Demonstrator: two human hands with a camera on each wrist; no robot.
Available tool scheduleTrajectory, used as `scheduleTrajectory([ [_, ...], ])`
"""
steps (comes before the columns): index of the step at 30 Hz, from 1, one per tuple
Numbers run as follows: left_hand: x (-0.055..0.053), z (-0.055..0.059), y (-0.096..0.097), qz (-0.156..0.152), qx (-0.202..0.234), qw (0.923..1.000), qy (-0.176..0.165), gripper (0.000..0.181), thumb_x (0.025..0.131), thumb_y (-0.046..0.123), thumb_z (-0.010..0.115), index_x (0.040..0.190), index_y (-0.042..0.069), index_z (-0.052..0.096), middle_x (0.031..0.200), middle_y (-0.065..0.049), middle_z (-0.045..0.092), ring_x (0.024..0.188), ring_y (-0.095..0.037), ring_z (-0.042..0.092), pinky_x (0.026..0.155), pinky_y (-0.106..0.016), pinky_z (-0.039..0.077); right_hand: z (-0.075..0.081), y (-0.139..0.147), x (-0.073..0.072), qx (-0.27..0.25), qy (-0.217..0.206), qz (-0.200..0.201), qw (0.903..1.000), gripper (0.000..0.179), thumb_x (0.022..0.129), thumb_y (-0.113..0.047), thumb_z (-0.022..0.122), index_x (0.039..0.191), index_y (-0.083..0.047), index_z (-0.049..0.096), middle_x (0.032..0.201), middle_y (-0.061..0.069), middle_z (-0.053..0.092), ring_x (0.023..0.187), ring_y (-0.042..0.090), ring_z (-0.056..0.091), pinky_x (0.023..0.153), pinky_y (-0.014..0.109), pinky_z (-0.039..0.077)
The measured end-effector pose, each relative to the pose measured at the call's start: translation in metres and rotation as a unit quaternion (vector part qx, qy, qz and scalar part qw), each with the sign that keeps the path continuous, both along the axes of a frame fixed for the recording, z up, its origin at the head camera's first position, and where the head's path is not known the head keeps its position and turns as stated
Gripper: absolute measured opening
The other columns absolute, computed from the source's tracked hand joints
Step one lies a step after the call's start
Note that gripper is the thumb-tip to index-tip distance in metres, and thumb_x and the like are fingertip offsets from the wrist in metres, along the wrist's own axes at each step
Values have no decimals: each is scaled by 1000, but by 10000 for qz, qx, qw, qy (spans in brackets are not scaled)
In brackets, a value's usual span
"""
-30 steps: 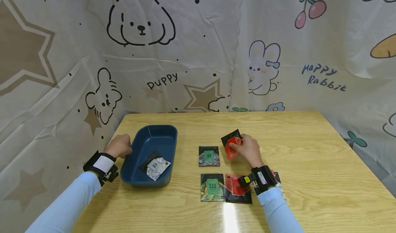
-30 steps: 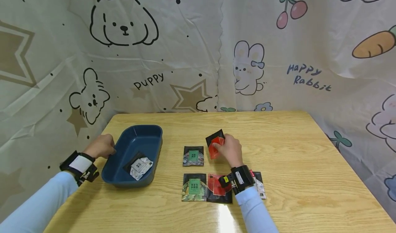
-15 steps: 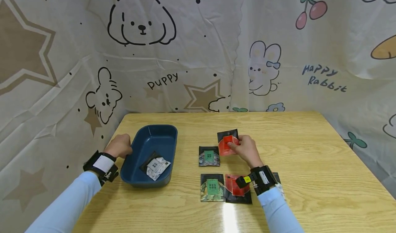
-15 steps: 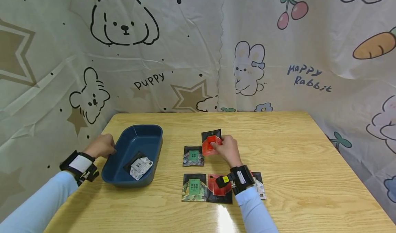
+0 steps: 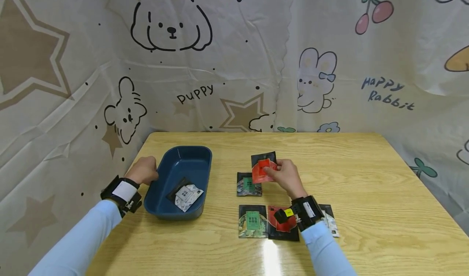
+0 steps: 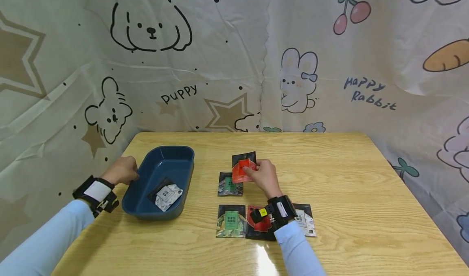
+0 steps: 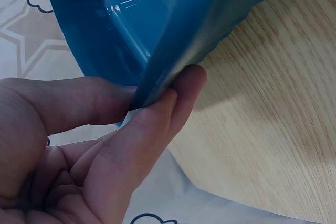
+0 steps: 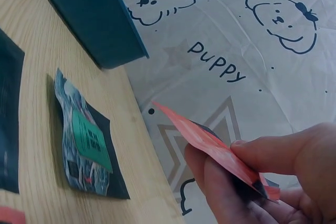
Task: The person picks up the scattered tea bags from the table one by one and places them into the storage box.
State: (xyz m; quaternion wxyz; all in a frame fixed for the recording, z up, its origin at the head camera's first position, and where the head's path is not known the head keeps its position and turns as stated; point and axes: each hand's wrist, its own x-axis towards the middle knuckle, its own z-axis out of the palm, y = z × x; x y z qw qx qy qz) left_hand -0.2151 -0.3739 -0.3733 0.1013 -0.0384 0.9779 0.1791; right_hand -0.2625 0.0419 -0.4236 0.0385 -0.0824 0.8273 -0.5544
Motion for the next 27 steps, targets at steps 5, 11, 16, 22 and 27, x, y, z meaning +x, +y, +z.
scheduleTrajectory([
  [5, 1, 1, 0, -22, -56, 9999, 84, 38, 72, -9, 52, 49, 16, 33, 47, 8, 26, 41, -7, 26, 41, -22, 27, 2, -7, 3, -123, 53, 141, 9998, 17, 89, -12, 68, 93, 4, 66, 67, 6, 62, 50, 12, 48, 46, 25, 33],
  [11, 1, 0, 0, 54, -62, 10000, -1, 39, 72, -9, 52, 49, 16, 34, 47, 8, 26, 41, -7, 27, 42, -22, 28, 4, -16, 6, -203, 86, 245, 9995, 16, 89, -12, 68, 88, 3, 65, 63, 5, 57, 48, 12, 40, 46, 25, 27],
  [16, 3, 2, 2, 30, -87, 9999, 73, 39, 73, -9, 52, 49, 16, 33, 47, 7, 25, 41, -7, 27, 42, -22, 29, 2, -24, 7, -176, 27, 256, 9995, 15, 88, -11, 69, 86, 3, 64, 62, 4, 56, 49, 12, 40, 47, 25, 28],
  [22, 3, 3, 3, -27, -110, 9999, 78, 39, 73, -9, 52, 49, 16, 33, 47, 7, 24, 41, -7, 25, 41, -22, 28, -1, -32, 9, -300, -195, 391, 9986, 15, 88, -11, 69, 91, 4, 66, 62, 4, 55, 48, 11, 37, 46, 25, 26],
  [27, 1, 2, 3, 65, -160, 9998, 40, 38, 73, -9, 52, 50, 15, 34, 47, 7, 26, 41, -8, 27, 41, -22, 29, -3, -38, 11, -365, -272, 427, 9980, 14, 88, -11, 69, 92, 2, 67, 64, 4, 57, 49, 11, 37, 46, 24, 27],
])
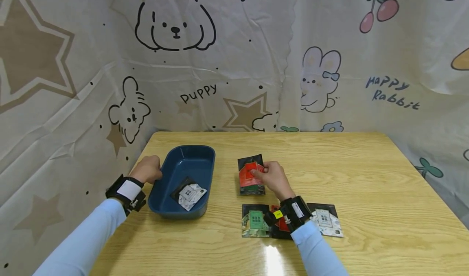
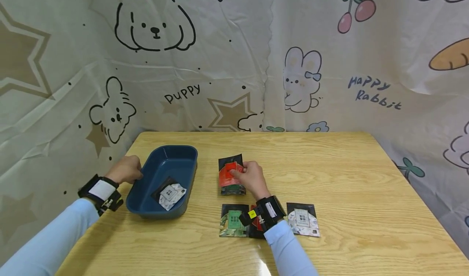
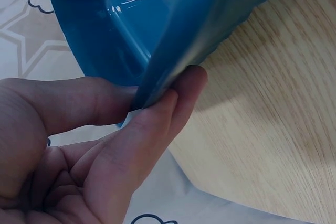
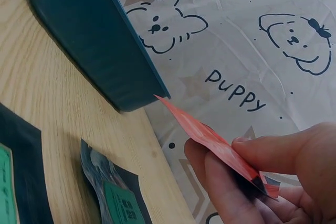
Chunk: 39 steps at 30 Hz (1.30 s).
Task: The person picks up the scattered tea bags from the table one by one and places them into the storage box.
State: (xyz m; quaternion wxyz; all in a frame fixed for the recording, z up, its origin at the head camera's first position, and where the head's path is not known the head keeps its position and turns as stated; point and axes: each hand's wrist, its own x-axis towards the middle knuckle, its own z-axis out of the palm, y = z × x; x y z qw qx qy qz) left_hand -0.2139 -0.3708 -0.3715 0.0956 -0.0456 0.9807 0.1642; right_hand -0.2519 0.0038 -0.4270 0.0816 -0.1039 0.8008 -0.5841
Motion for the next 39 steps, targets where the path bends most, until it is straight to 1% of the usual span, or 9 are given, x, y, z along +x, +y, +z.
scheduleTrajectory([
  [8, 0, -1, -2, 20, 97, 10000, 10, 38, 73, -9, 53, 50, 15, 34, 47, 7, 27, 41, -8, 29, 42, -22, 31, -1, -14, 3, -57, -3, 119, 9999, 16, 89, -11, 69, 97, 3, 68, 71, 6, 65, 54, 12, 50, 49, 25, 39],
  [11, 1, -1, -3, 26, 146, 9999, 36, 38, 73, -9, 53, 50, 15, 34, 47, 7, 27, 41, -8, 28, 42, -22, 30, -2, -18, 5, -29, 14, 171, 9998, 16, 88, -11, 69, 97, 3, 68, 72, 6, 65, 54, 12, 49, 50, 25, 39],
  [14, 1, 0, -3, 24, 161, 9999, 42, 38, 73, -9, 53, 50, 15, 35, 47, 7, 27, 41, -7, 27, 41, -21, 29, -3, -22, 6, -74, 8, 223, 9997, 17, 88, -11, 69, 97, 3, 68, 73, 6, 66, 55, 12, 52, 51, 26, 41],
  [16, 1, 0, -3, 20, 146, 9999, 37, 38, 73, -8, 53, 49, 15, 35, 47, 7, 28, 41, -7, 27, 41, -21, 28, -3, -24, 7, -107, 1, 268, 9996, 18, 89, -11, 69, 98, 4, 68, 74, 7, 67, 57, 12, 55, 52, 28, 44],
  [20, 1, 0, -3, 34, 117, 9999, -5, 38, 73, -8, 54, 49, 15, 35, 47, 7, 28, 41, -7, 28, 41, -21, 29, -3, -27, 7, -201, -63, 317, 9993, 20, 90, -12, 68, 101, 5, 68, 78, 8, 70, 62, 14, 63, 60, 39, 52],
  [23, 1, -1, -3, 82, 111, 9999, -38, 37, 74, -8, 54, 50, 14, 36, 47, 7, 29, 41, -8, 30, 41, -21, 29, -3, -30, 8, -237, -79, 310, 9992, 21, 90, -13, 68, 102, 4, 69, 79, 8, 70, 64, 14, 65, 65, 43, 54],
  [28, 1, 0, -4, 144, 118, 9998, -76, 37, 74, -8, 54, 50, 14, 37, 47, 6, 30, 41, -8, 32, 41, -22, 30, -4, -35, 10, -249, -51, 292, 9993, 21, 89, -13, 68, 102, 4, 69, 79, 8, 70, 64, 14, 65, 68, 48, 54],
  [35, 2, 0, -4, 168, 45, 9998, -40, 37, 74, -8, 54, 50, 14, 36, 47, 6, 30, 40, -8, 32, 41, -22, 31, -2, -43, 13, -188, 139, 255, 9994, 22, 90, -14, 67, 101, 4, 68, 78, 8, 70, 63, 13, 64, 65, 43, 55],
  [39, 1, 0, -4, 100, 15, 9999, -17, 37, 74, -7, 54, 50, 14, 36, 47, 6, 30, 41, -8, 31, 41, -22, 31, -2, -48, 14, -185, 244, 228, 9993, 20, 90, -15, 67, 99, 3, 69, 75, 6, 69, 60, 12, 61, 56, 32, 52],
])
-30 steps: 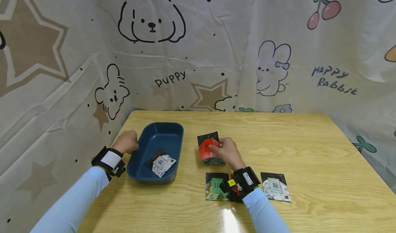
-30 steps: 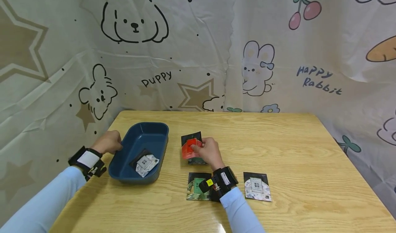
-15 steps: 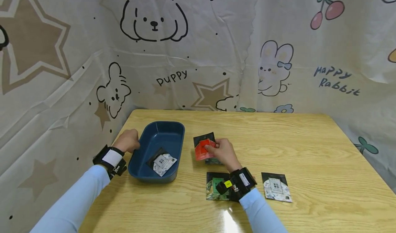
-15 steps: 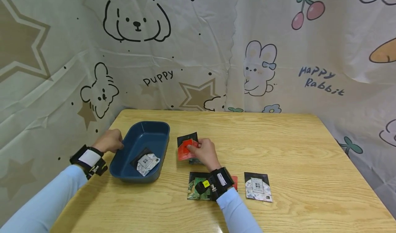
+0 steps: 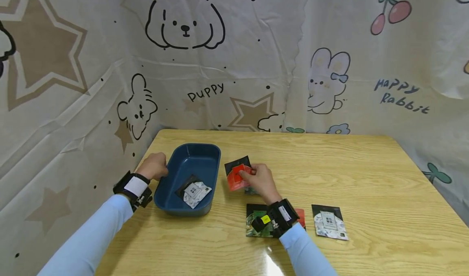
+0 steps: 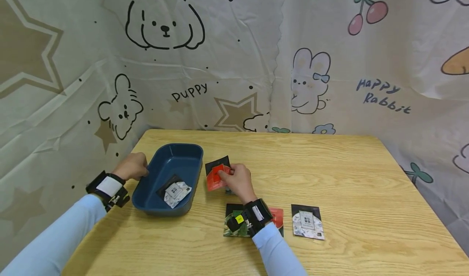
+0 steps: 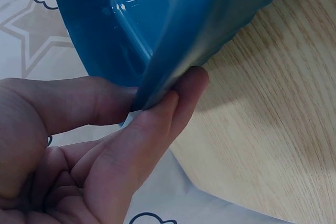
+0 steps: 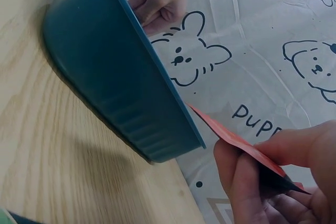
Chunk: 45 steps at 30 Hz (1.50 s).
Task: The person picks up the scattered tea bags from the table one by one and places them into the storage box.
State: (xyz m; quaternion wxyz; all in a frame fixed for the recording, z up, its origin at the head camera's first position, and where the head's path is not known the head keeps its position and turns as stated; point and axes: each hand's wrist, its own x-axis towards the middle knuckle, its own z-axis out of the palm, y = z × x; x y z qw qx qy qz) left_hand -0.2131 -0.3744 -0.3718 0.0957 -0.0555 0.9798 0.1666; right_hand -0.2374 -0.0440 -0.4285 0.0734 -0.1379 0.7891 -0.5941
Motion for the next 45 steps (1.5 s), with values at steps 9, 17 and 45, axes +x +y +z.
scheduleTrajectory([
  [9, 0, 1, 0, -18, 58, 10000, 42, 36, 74, -7, 55, 51, 14, 37, 47, 6, 30, 41, -8, 31, 41, -22, 30, 0, -7, 1, -29, 145, 67, 9999, 16, 91, -15, 66, 94, 1, 69, 72, 5, 68, 57, 12, 61, 58, 41, 54],
  [17, -2, -2, 0, 85, -12, 10000, 26, 36, 74, -7, 55, 51, 14, 37, 47, 6, 31, 40, -8, 33, 41, -22, 31, 1, -13, 2, -114, 132, 189, 9997, 17, 91, -13, 65, 95, 3, 69, 76, 8, 69, 61, 13, 65, 64, 47, 55],
  [45, 0, -2, 2, 106, -37, 9999, 7, 32, 76, -8, 54, 54, 12, 39, 49, 4, 33, 41, -9, 35, 42, -22, 33, 16, -52, 11, -105, 607, 704, 9956, 14, 91, -10, 66, 93, 4, 68, 72, 8, 66, 54, 11, 58, 51, 27, 51],
])
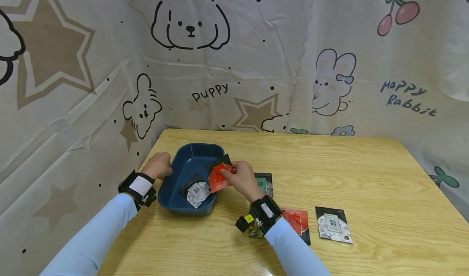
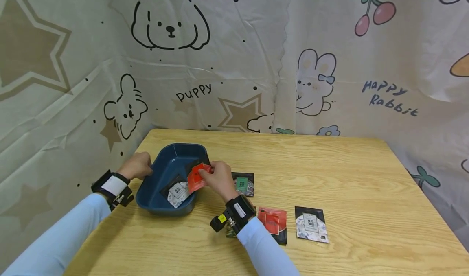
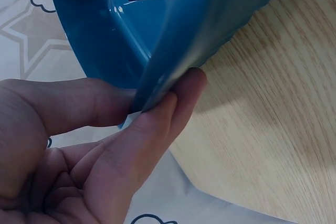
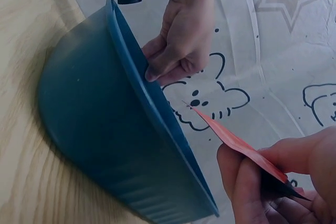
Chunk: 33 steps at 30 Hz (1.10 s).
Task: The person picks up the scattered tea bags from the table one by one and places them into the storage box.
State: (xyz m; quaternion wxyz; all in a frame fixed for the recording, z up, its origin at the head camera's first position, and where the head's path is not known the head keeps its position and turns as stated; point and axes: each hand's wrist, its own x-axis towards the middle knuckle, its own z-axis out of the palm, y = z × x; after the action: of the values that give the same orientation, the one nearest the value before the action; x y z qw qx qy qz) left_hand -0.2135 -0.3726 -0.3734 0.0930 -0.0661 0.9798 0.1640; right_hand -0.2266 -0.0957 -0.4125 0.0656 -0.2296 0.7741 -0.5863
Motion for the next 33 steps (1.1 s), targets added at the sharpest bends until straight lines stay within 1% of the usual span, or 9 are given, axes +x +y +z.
scheduleTrajectory([
  [4, 3, -1, -2, -51, 96, 9999, 61, 34, 75, -8, 53, 54, 13, 38, 48, 5, 31, 41, -9, 34, 42, -22, 33, 4, -9, 1, 171, 170, 17, 9997, 12, 90, -10, 66, 89, 2, 66, 68, 5, 63, 52, 9, 55, 48, 22, 46],
  [7, 4, -3, -4, -157, 51, 9995, 258, 35, 72, -9, 52, 51, 14, 35, 47, 6, 29, 39, -9, 32, 40, -22, 31, 6, -14, 2, 336, 339, 87, 9988, 15, 90, -13, 67, 84, 1, 64, 66, 3, 60, 50, 9, 50, 46, 21, 38],
  [11, 1, -3, -3, -339, -16, 9983, 476, 36, 70, -9, 52, 50, 15, 35, 45, 7, 29, 39, -8, 33, 40, -22, 31, 10, -17, 3, 471, 493, 25, 9977, 18, 90, -13, 67, 78, 0, 62, 63, 2, 55, 49, 10, 45, 45, 22, 34],
  [14, -2, -2, 0, -377, -3, 9983, 436, 35, 73, -8, 53, 52, 14, 37, 47, 7, 32, 39, -9, 36, 40, -22, 32, 13, -17, 5, 471, 483, -37, 9977, 17, 90, -13, 68, 78, -1, 62, 62, 1, 53, 48, 9, 45, 45, 22, 34],
  [19, -2, 3, -1, -239, -91, 9992, 323, 30, 75, -8, 54, 57, 11, 39, 50, 4, 33, 42, -11, 39, 42, -23, 36, 16, -23, 5, 571, 721, 22, 9958, 22, 89, -14, 68, 73, -2, 58, 59, -2, 47, 47, 8, 41, 45, 21, 31],
  [22, -1, 4, -3, -243, -68, 9992, 299, 30, 75, -7, 54, 56, 11, 38, 50, 4, 32, 42, -10, 38, 42, -23, 35, 18, -28, 4, 622, 706, 75, 9955, 19, 89, -14, 69, 77, -2, 61, 60, -1, 49, 48, 8, 43, 45, 20, 32],
  [27, 1, 3, -4, -265, -30, 9992, 306, 34, 76, -8, 53, 54, 13, 37, 48, 6, 29, 40, -9, 35, 41, -22, 33, 21, -37, 6, 530, 379, 220, 9976, 15, 89, -11, 69, 91, 3, 65, 67, 3, 58, 52, 9, 54, 48, 20, 44],
  [31, 2, 1, -4, -267, -58, 9992, 297, 34, 76, -7, 53, 54, 13, 37, 49, 6, 30, 41, -9, 35, 41, -22, 34, 19, -41, 8, 514, 322, 295, 9977, 13, 89, -12, 70, 87, 0, 64, 66, 3, 59, 52, 11, 58, 48, 21, 47],
  [33, 3, 0, -3, -246, -57, 9993, 272, 34, 76, -7, 53, 54, 13, 37, 49, 6, 30, 41, -9, 34, 41, -22, 33, 18, -42, 8, 552, 381, 320, 9972, 14, 88, -12, 70, 82, -3, 62, 63, 2, 57, 51, 11, 56, 47, 21, 45],
])
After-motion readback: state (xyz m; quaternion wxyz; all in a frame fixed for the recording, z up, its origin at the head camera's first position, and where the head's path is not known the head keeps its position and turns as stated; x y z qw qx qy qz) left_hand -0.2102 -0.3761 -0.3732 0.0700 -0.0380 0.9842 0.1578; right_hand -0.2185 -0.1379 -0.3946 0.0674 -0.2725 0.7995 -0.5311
